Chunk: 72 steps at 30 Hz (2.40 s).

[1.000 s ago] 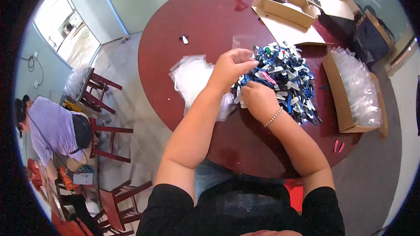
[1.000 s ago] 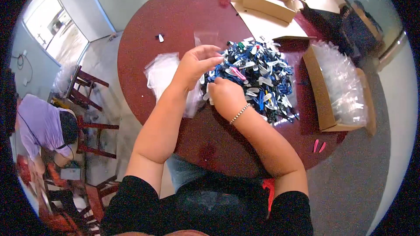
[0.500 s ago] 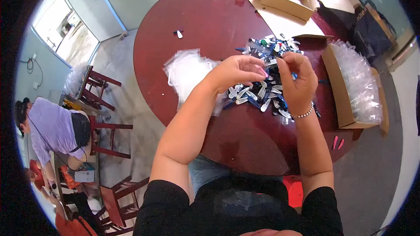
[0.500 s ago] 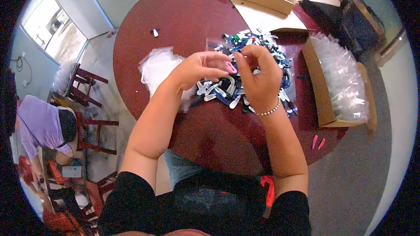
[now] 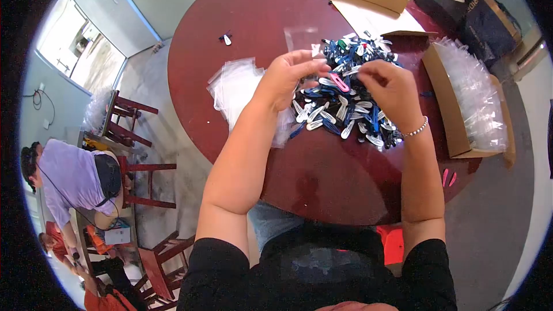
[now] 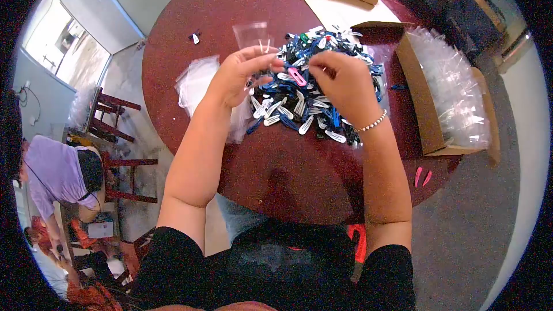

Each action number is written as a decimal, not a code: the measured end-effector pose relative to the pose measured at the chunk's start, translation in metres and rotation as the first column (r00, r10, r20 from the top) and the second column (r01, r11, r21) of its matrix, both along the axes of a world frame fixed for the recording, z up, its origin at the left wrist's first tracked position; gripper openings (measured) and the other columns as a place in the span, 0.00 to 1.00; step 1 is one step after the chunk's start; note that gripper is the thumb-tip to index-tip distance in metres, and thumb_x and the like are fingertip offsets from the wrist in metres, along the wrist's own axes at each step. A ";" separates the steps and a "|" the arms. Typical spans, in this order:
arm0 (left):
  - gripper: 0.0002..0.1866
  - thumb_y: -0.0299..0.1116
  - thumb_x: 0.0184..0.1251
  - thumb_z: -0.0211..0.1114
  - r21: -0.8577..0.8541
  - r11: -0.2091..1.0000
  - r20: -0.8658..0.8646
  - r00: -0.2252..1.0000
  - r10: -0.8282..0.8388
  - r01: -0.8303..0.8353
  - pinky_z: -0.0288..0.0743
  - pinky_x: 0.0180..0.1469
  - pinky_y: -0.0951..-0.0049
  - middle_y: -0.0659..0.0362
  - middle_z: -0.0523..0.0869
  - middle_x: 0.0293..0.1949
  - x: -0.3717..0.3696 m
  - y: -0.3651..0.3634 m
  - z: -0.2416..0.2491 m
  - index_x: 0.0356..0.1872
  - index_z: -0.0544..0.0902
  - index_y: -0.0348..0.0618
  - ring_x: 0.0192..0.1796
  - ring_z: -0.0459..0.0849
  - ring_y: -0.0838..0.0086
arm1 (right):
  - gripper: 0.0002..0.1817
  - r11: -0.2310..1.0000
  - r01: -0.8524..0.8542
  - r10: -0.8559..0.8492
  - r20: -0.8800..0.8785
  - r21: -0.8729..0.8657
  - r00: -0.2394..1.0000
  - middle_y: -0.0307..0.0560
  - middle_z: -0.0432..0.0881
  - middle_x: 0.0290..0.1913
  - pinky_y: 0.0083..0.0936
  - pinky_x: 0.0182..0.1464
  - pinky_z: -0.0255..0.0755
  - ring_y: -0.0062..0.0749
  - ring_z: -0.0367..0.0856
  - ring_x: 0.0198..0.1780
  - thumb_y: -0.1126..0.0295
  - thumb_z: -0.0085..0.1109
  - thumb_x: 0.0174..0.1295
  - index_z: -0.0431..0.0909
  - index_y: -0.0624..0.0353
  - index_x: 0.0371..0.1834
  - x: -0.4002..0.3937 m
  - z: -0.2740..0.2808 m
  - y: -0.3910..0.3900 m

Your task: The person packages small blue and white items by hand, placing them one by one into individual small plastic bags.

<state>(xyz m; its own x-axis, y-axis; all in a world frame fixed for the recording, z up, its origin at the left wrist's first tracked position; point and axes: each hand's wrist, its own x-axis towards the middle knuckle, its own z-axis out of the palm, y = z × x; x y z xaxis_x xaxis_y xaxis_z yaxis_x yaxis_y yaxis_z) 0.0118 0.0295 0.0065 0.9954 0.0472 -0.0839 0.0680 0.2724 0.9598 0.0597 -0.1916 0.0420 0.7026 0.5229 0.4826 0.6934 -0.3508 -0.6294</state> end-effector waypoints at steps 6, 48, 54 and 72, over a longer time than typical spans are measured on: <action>0.13 0.37 0.64 0.67 -0.060 0.992 0.016 0.994 0.108 -0.107 0.75 0.46 0.75 0.61 0.87 0.40 0.001 0.005 -0.001 0.46 0.81 0.45 0.44 0.83 0.79 | 0.20 0.864 -0.158 0.241 0.118 -0.479 0.963 0.49 0.81 0.45 0.33 0.50 0.75 0.43 0.79 0.47 0.73 0.70 0.45 0.81 0.60 0.45 -0.012 -0.009 0.005; 0.17 0.36 0.61 0.69 0.202 0.971 0.186 0.978 0.092 -0.130 0.75 0.43 0.77 0.59 0.87 0.40 0.004 -0.005 -0.016 0.47 0.81 0.38 0.42 0.84 0.77 | 0.12 0.998 0.061 -0.059 0.137 -0.013 0.989 0.49 0.81 0.32 0.24 0.33 0.71 0.30 0.77 0.28 0.74 0.59 0.61 0.80 0.61 0.48 0.033 -0.043 0.010; 0.19 0.32 0.59 0.71 0.319 0.938 0.205 0.976 0.067 -0.132 0.76 0.51 0.74 0.55 0.86 0.43 0.005 -0.010 -0.020 0.49 0.80 0.32 0.46 0.84 0.74 | 0.13 0.988 0.007 -0.042 0.222 0.156 0.974 0.49 0.81 0.35 0.22 0.34 0.72 0.29 0.77 0.29 0.77 0.58 0.61 0.79 0.63 0.49 0.015 -0.012 0.014; 0.16 0.28 0.62 0.69 0.119 0.988 0.186 0.975 -0.119 0.098 0.76 0.47 0.77 0.58 0.86 0.40 0.000 -0.023 -0.016 0.51 0.80 0.36 0.42 0.83 0.78 | 0.18 0.974 -0.022 0.000 0.098 0.224 0.995 0.46 0.84 0.37 0.20 0.30 0.74 0.24 0.80 0.28 0.77 0.61 0.60 0.75 0.63 0.54 0.001 -0.025 0.029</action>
